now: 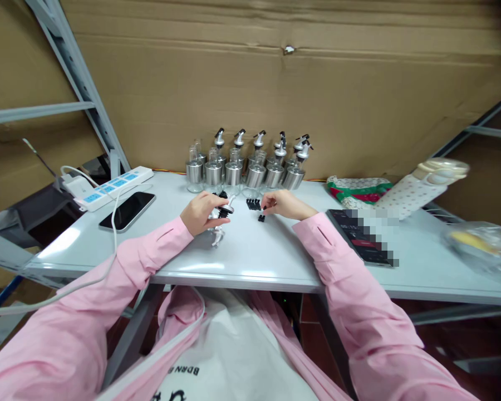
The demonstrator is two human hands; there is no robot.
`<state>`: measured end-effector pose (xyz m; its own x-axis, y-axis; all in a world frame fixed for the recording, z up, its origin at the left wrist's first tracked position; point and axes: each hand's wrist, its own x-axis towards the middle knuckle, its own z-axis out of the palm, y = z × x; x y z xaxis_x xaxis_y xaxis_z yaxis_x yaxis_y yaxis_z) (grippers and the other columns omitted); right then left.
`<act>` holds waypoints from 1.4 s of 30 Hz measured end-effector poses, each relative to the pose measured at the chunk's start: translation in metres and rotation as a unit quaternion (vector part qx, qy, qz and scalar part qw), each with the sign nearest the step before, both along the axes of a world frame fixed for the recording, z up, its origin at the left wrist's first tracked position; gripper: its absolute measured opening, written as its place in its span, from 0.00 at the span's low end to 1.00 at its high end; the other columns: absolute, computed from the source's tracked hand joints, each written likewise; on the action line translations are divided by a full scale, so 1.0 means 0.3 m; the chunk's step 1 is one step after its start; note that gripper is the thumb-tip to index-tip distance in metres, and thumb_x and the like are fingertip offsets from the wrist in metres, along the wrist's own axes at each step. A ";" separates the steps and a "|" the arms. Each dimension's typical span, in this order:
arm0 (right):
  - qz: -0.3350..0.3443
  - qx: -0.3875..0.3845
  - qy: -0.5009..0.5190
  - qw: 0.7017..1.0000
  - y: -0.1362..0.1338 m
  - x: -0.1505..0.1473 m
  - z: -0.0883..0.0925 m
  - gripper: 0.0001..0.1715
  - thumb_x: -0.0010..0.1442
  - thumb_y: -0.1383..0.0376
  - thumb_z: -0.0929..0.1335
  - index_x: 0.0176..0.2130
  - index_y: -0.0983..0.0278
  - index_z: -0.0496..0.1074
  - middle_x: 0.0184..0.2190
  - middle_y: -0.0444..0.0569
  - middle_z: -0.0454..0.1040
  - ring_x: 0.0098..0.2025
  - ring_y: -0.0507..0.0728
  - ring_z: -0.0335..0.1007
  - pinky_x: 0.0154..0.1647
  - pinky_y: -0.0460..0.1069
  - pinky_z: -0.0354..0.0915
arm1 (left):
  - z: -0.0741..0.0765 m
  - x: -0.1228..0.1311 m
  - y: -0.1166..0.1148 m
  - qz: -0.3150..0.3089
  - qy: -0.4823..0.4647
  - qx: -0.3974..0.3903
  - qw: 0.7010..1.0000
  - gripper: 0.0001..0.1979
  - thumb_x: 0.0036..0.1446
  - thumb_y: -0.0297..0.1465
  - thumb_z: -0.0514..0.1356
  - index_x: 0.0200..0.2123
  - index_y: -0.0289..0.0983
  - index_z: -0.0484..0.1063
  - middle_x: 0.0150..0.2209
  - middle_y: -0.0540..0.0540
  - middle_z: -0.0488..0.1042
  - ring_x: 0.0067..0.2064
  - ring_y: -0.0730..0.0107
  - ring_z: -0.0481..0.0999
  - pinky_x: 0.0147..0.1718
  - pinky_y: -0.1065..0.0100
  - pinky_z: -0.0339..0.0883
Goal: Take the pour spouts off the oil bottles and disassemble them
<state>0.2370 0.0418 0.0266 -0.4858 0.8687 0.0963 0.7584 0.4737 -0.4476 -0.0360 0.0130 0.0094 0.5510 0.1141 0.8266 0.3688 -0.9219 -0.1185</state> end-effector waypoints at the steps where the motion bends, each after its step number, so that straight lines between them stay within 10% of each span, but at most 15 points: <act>1: -0.003 -0.007 -0.013 1.000 0.003 0.006 -0.001 0.05 0.45 0.68 0.70 0.27 0.66 0.70 0.22 0.42 0.70 0.25 0.49 0.64 0.28 0.43 0.58 | 0.001 0.001 -0.001 -0.001 -0.001 0.003 1.000 0.17 0.57 0.41 0.55 0.44 0.35 0.64 0.33 0.44 0.74 0.33 0.68 0.73 0.33 0.66 0.65; 42: -0.016 -0.061 -0.136 0.989 -0.013 0.008 -0.008 0.10 0.41 0.70 0.70 0.30 0.65 0.72 0.24 0.42 0.72 0.26 0.49 0.66 0.27 0.43 0.59 | 0.002 -0.001 0.000 -0.004 0.004 0.006 1.000 0.17 0.57 0.40 0.55 0.44 0.35 0.63 0.33 0.44 0.74 0.34 0.68 0.74 0.32 0.67 0.66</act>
<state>0.2393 0.0380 0.0241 -0.4518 0.8810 -0.1408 0.8723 0.4030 -0.2770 -0.0364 0.0130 0.0100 0.5591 0.1001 0.8231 0.3596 -0.9237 -0.1320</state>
